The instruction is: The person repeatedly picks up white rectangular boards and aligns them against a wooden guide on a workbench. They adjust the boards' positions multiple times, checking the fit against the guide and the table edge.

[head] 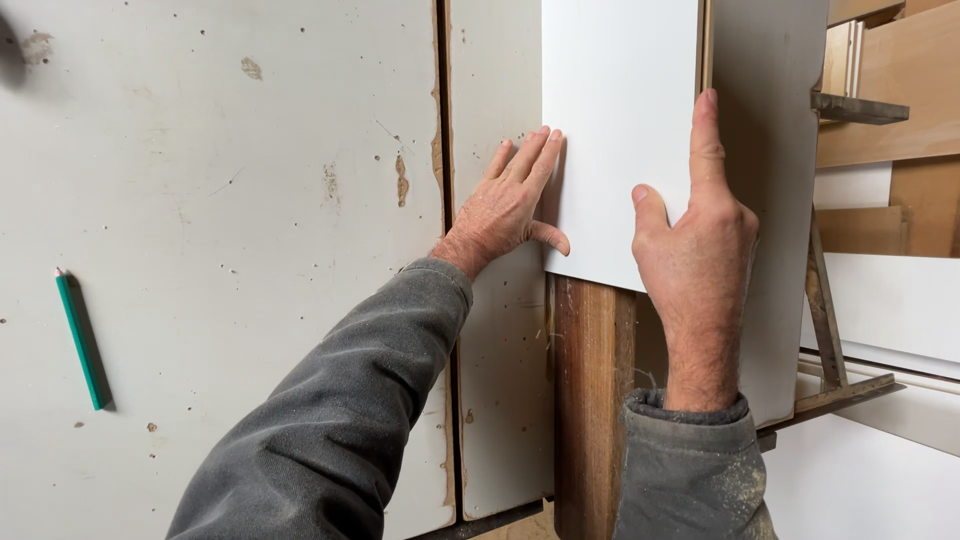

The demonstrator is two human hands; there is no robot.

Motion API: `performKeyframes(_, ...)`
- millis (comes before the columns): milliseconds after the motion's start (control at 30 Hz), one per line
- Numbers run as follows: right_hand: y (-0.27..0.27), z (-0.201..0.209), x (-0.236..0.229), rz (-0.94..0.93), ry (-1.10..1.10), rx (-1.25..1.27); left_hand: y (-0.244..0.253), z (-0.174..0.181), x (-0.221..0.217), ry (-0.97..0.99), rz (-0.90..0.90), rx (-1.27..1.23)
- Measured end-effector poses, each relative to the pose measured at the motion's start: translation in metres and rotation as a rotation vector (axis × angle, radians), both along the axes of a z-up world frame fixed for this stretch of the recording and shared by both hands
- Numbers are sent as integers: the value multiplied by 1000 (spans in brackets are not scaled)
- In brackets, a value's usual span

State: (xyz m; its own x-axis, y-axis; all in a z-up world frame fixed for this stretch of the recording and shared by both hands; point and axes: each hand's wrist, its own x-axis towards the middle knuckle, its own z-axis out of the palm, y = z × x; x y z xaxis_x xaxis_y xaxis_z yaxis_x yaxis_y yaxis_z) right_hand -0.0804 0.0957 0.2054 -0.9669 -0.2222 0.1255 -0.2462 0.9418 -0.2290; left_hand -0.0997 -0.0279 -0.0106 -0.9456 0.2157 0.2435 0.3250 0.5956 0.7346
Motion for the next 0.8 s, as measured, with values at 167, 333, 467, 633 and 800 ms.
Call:
performKeyframes(167,-6,-4,-26,46,26,19,-4,-6,-16,-13,64,-11)
performKeyframes(333,-10,-9,-53,45,27,13,-8,-2,-31,-56,106,-12)
performKeyframes(467,-47,11,-71,-115,-54,-89,-14,-2,-37,-35,210,71)
performKeyframes(633,-19,-12,-109,-105,64,-22,-42,28,-8,-207,255,428)
performKeyframes(800,-52,65,-46,-319,-144,-395,-104,85,46,-401,433,907)
